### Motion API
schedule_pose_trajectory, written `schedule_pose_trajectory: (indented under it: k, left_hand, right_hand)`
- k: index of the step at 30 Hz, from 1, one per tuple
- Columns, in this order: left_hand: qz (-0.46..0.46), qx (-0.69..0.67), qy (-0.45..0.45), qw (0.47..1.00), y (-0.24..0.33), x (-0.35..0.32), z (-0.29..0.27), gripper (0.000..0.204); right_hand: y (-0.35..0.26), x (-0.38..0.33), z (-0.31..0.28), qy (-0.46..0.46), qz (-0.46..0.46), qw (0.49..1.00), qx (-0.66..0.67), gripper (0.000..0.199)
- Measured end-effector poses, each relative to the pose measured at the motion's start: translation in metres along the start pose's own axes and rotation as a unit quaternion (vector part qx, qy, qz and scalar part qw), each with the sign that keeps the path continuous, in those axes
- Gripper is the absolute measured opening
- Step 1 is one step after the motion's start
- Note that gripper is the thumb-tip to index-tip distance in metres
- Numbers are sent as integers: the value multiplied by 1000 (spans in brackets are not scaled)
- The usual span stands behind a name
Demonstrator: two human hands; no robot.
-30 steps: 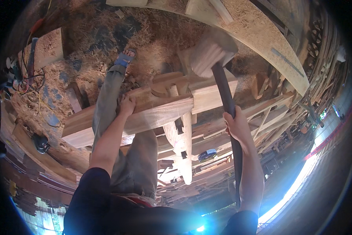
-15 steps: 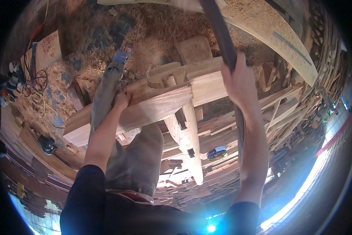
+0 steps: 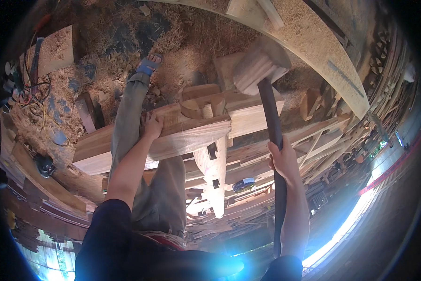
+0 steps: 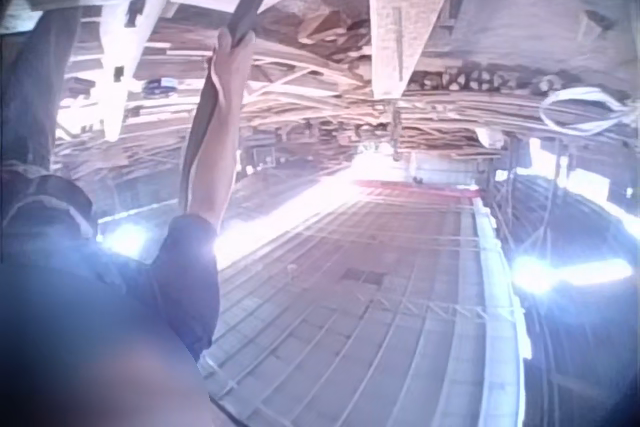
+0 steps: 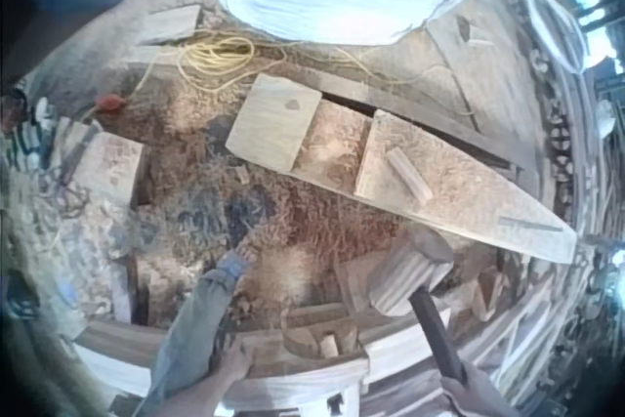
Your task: The person smooths a wooden plank with a handheld sander, then fits it into a larger wooden frame. They use a mallet to tap the plank into place and apply glue to the joints before securing the assembly.
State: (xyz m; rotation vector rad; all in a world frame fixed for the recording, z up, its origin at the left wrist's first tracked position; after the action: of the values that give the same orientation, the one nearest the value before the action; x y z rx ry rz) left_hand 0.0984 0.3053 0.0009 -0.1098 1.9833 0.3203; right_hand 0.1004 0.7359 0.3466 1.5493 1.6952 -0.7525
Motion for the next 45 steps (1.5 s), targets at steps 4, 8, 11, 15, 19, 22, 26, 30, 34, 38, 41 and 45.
schedule_pose_trajectory:
  k: [4,8,11,15,19,22,26,30,34,38,41,45]
  left_hand:
    - [-42,-29,-80,995,-5,3,9,75]
    - [12,-7,-27,1000,-7,5,6,79]
    - [33,-24,-36,999,-5,3,0,79]
    - [17,-48,-67,996,-2,2,-5,77]
    - [52,-36,-64,996,-4,2,3,75]
    - [49,36,-45,997,-11,-1,17,75]
    - [23,33,-42,998,-13,-8,25,75]
    - [-16,52,-52,997,-8,-12,19,75]
    - [26,16,-78,996,-3,-11,15,75]
    - [21,-18,-88,996,-12,-11,16,78]
    - [47,4,-68,997,-17,-8,18,79]
    - [52,-31,-49,997,-22,-5,27,79]
  right_hand:
    - [-53,-32,-28,28,-57,996,62,26]
    - [-121,-31,-46,77,-217,971,61,30]
    - [-134,5,-37,136,-264,955,7,33]
    - [-53,36,-8,188,-300,925,-139,38]
    - [81,17,30,108,-170,930,-309,35]
    - [100,14,29,90,-132,965,-207,33]
    - [66,-2,13,0,36,999,-17,30]
    - [11,-31,-10,8,3,1000,-7,28]
    - [-44,-60,-38,47,-55,997,42,32]
    - [-95,-33,-43,92,-199,976,15,36]
    - [-81,10,-20,183,-265,943,-84,37]
    - [27,14,10,182,-224,927,-239,38]
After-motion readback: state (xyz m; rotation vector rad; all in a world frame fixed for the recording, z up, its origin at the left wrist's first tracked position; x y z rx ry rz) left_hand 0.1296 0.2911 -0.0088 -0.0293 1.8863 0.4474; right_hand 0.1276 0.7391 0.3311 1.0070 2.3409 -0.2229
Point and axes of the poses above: each hand's wrist, its own x-axis towards the middle knuckle, its own z-axis out of the palm, y = z × x, the point moved 4 cm from there along x, towards the middle knuckle, and after that the axes turned 6 degrees about y, right-handed, at the moved point
